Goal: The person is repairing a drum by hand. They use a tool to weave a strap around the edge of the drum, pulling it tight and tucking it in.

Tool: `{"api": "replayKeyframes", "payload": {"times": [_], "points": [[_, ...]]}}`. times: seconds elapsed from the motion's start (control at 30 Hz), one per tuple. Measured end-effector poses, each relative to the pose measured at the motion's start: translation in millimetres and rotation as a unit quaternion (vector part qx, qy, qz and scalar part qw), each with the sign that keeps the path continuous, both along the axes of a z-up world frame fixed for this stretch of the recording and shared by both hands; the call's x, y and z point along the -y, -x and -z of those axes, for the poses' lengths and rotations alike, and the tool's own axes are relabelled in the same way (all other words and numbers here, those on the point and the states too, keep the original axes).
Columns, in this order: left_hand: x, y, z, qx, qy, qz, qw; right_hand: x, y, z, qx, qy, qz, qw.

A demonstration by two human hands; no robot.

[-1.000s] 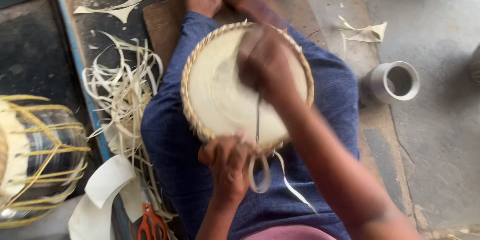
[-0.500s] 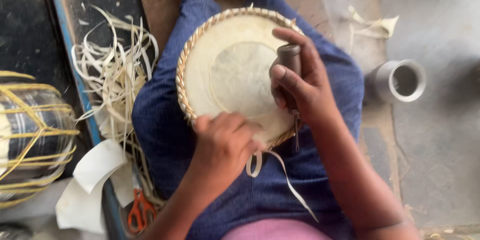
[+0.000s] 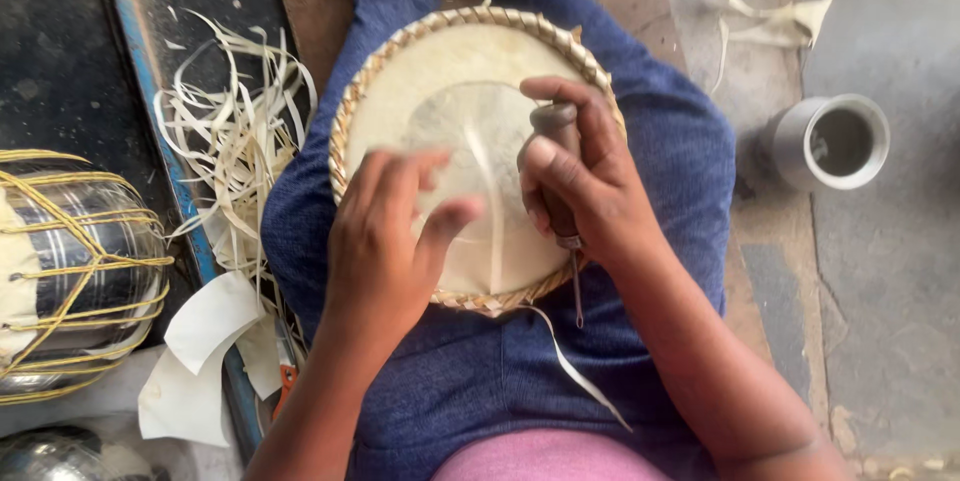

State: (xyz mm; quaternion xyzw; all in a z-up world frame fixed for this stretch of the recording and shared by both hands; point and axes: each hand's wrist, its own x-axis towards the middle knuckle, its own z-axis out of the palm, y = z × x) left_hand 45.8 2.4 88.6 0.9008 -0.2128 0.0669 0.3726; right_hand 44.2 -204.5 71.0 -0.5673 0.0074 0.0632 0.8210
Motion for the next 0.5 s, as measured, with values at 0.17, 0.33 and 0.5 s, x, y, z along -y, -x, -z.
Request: {"api": "replayKeyframes", "payload": {"times": [0.17,0.33,0.5], "points": [[-2.4,38.3,8.9,0.022,-0.047,0.059,0.997,21.4,0.9,-15.7,0.021,-0.028,0.03,0.999],[2.5,36.5,25.2,-0.007,-0.051,0.003,0.999,118.4,56.0,-45.0,0.155,0.226,0.271,0.923],[10.0,37.8,42.0,0.01,-0.055,-0.076,0.996,263.3,71.5,1.5,0.176,0.394,0.378,0.819]]}}
